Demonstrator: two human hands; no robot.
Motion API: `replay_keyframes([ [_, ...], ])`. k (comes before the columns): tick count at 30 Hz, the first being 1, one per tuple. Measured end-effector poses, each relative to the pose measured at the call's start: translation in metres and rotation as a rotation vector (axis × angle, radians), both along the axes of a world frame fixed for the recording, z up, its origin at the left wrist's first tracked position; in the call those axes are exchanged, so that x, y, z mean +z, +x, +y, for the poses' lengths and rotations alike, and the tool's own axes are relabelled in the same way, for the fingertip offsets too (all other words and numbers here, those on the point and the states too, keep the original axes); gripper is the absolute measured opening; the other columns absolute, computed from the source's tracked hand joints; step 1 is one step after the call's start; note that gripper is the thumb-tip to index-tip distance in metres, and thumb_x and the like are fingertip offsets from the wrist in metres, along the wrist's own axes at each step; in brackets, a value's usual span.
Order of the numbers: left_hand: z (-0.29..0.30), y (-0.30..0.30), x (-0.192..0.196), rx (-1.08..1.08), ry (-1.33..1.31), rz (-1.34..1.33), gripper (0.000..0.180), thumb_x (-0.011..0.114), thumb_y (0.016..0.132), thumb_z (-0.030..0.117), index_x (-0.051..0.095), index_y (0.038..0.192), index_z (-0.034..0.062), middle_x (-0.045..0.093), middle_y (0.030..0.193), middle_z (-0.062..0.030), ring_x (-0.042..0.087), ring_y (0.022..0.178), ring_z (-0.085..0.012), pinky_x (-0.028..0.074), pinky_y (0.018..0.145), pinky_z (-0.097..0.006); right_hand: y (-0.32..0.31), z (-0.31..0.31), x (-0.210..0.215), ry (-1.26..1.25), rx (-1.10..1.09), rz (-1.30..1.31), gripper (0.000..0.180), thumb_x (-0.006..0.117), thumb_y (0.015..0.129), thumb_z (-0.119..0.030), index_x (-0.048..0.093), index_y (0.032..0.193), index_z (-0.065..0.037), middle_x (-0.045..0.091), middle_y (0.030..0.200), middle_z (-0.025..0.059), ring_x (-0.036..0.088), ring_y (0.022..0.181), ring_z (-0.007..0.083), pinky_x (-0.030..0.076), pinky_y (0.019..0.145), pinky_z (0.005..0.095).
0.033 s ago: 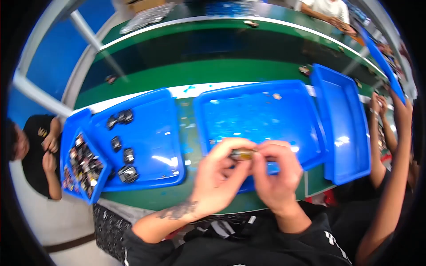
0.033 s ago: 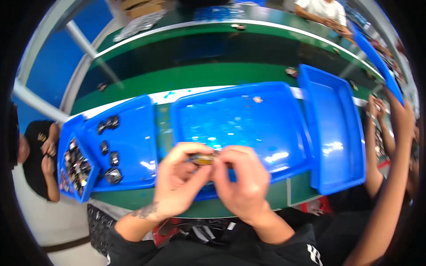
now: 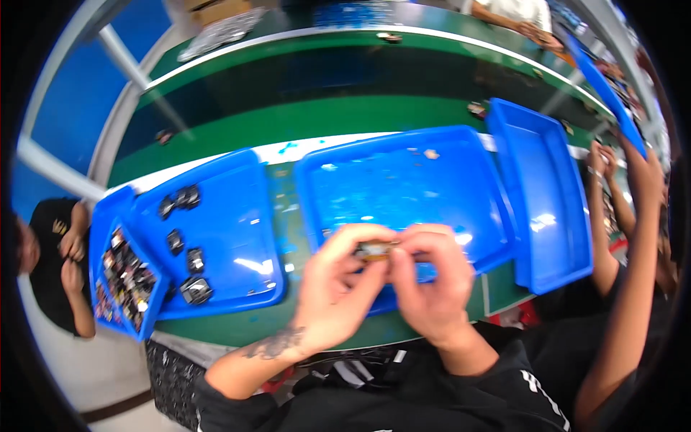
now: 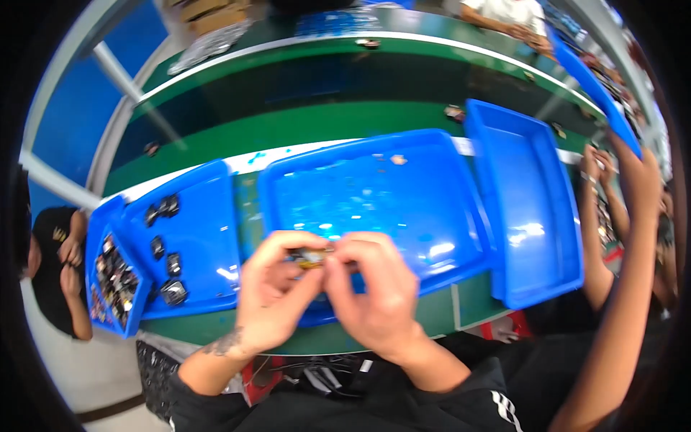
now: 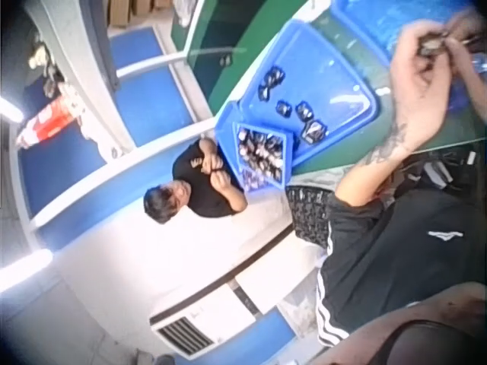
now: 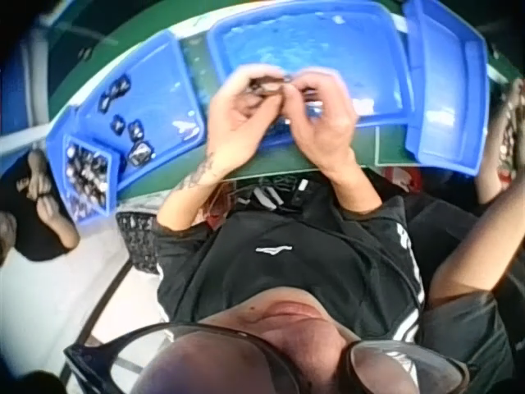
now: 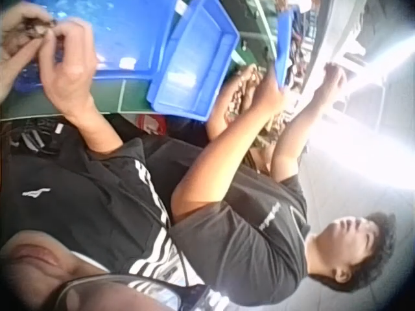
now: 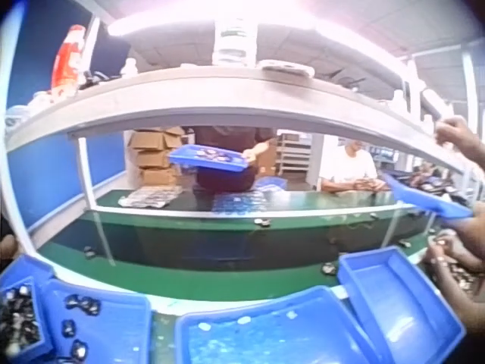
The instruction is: Assembling small electronic components at a workshop workbench alongside other workers.
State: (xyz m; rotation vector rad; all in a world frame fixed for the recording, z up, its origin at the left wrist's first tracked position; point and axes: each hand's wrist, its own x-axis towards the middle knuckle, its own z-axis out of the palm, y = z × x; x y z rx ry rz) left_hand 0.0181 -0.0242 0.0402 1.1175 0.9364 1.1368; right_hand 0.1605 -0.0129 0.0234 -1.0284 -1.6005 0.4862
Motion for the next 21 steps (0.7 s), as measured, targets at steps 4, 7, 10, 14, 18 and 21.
replay_keyframes([
  [4, 0.007, -0.005, -0.003, -0.06, -0.01, -0.047, 0.025, 0.052, 0.091, -0.011, 0.06, 0.113, -0.0031, 0.051, 0.113, -0.0081, 0.062, 0.105, -0.0203, 0.057, 0.087, -0.029, 0.001, -0.002, -0.001, -0.345, 0.21, 0.321, 0.009, 0.06, 0.088, 0.005, 0.055, 0.095, 0.003, 0.056, 0.103, 0.0132, 0.064, 0.081, 0.0154, 0.058, 0.062, 0.0259],
  [7, 0.014, 0.003, 0.0, -0.101, 0.0, -0.06, 0.026, 0.052, 0.09, -0.011, 0.06, 0.114, -0.0025, 0.051, 0.113, -0.0084, 0.062, 0.105, -0.0196, 0.058, 0.085, -0.028, 0.013, 0.002, 0.0, -0.427, 0.278, 0.479, 0.005, 0.057, 0.091, 0.004, 0.054, 0.096, 0.003, 0.053, 0.106, 0.0119, 0.062, 0.082, 0.0131, 0.057, 0.065, 0.0247],
  [10, 0.019, 0.009, -0.001, -0.117, 0.065, -0.05, 0.026, 0.053, 0.09, -0.011, 0.06, 0.114, -0.0026, 0.052, 0.11, -0.0095, 0.064, 0.101, -0.0187, 0.058, 0.084, -0.028, 0.023, 0.004, 0.003, -0.498, 0.324, 0.564, 0.005, 0.055, 0.093, 0.003, 0.054, 0.097, 0.004, 0.053, 0.107, 0.0105, 0.061, 0.086, 0.012, 0.056, 0.071, 0.0236],
  [14, 0.025, 0.013, -0.005, -0.125, 0.017, -0.047, 0.027, 0.055, 0.091, -0.009, 0.057, 0.118, -0.0049, 0.056, 0.113, -0.0109, 0.064, 0.101, -0.0207, 0.058, 0.085, -0.031, 0.031, 0.009, 0.005, -0.535, 0.266, 0.569, 0.012, 0.058, 0.092, 0.002, 0.056, 0.104, 0.004, 0.058, 0.103, 0.0084, 0.061, 0.084, 0.0095, 0.054, 0.073, 0.0227],
  [18, 0.04, 0.013, 0.004, -0.1, -0.035, -0.086, 0.026, 0.059, 0.091, -0.004, 0.056, 0.117, -0.0049, 0.062, 0.107, -0.0143, 0.067, 0.092, -0.02, 0.058, 0.081, -0.03, 0.069, 0.019, 0.019, -0.367, -0.065, 0.212, 0.024, 0.063, 0.089, 0.001, 0.06, 0.112, 0.003, 0.063, 0.095, 0.0065, 0.061, 0.082, 0.0078, 0.051, 0.07, 0.0214],
  [21, 0.046, 0.013, 0.025, -0.107, 0.022, -0.075, 0.026, 0.059, 0.09, -0.005, 0.056, 0.116, -0.0054, 0.062, 0.106, -0.0142, 0.069, 0.087, -0.0207, 0.059, 0.078, -0.029, 0.146, 0.031, 0.037, -0.227, -0.616, -0.352, 0.015, 0.065, 0.086, -0.004, 0.068, 0.1, -0.002, 0.065, 0.079, 0.0095, 0.064, 0.07, 0.0162, 0.051, 0.067, 0.0277],
])
